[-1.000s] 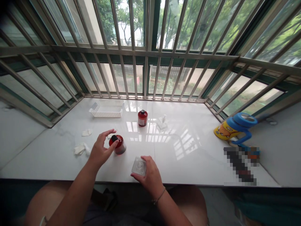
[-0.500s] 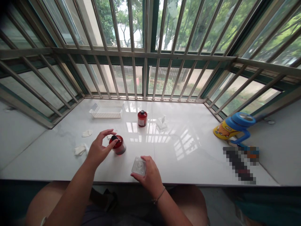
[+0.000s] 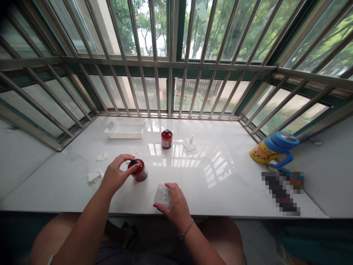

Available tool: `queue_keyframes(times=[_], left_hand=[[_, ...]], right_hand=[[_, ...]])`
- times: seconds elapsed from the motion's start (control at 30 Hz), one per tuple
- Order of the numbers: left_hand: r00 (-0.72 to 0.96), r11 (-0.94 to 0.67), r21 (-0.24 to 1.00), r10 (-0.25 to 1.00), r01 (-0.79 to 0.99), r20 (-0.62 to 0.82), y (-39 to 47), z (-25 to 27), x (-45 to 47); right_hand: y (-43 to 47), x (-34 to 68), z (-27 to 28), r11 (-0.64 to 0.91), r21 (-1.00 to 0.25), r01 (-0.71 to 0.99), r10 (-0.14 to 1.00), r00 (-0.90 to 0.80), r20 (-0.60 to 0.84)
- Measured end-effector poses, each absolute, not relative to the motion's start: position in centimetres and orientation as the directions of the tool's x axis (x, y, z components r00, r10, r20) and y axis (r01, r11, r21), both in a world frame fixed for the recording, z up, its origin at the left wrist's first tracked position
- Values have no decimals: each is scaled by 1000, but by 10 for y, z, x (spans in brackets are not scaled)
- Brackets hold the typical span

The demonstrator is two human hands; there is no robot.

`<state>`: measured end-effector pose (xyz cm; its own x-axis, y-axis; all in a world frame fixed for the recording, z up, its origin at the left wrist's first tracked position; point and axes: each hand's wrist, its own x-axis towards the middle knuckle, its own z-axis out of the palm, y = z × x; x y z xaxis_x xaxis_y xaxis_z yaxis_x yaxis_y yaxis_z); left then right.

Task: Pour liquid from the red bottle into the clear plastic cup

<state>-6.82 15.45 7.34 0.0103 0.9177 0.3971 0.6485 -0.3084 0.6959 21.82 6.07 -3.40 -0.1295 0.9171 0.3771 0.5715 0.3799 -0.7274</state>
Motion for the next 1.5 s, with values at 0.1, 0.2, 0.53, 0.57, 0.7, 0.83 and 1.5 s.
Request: queue_keyframes(times=[0.1, 0.2, 0.53, 0.57, 0.7, 0.83, 1.5], left_hand=[[-11, -311, 689, 907, 654, 420, 154, 74, -66], [-16, -328, 676, 894, 660, 448, 154, 76, -63], [-104, -226, 718, 917, 658, 384, 151, 76, -60], [-114, -212, 728, 921, 652, 371, 151, 77, -60], [-83, -224, 729, 930, 646, 359, 153, 77, -61], [-92, -196, 734, 939, 650, 333, 153, 79, -61], [-165, -294, 697, 844, 654, 511, 142, 91, -56]], right_hand=[[61, 218, -34, 377, -729, 572, 918, -126, 376], [61, 218, -34, 374, -730, 572, 920, -131, 369], [60, 218, -32, 371, -742, 559, 924, -142, 356], [60, 218, -32, 370, -742, 559, 924, -143, 353], [60, 218, -33, 367, -744, 559, 926, -144, 348], [60, 219, -34, 371, -744, 556, 924, -144, 353], [60, 219, -32, 377, -733, 567, 919, -134, 370]])
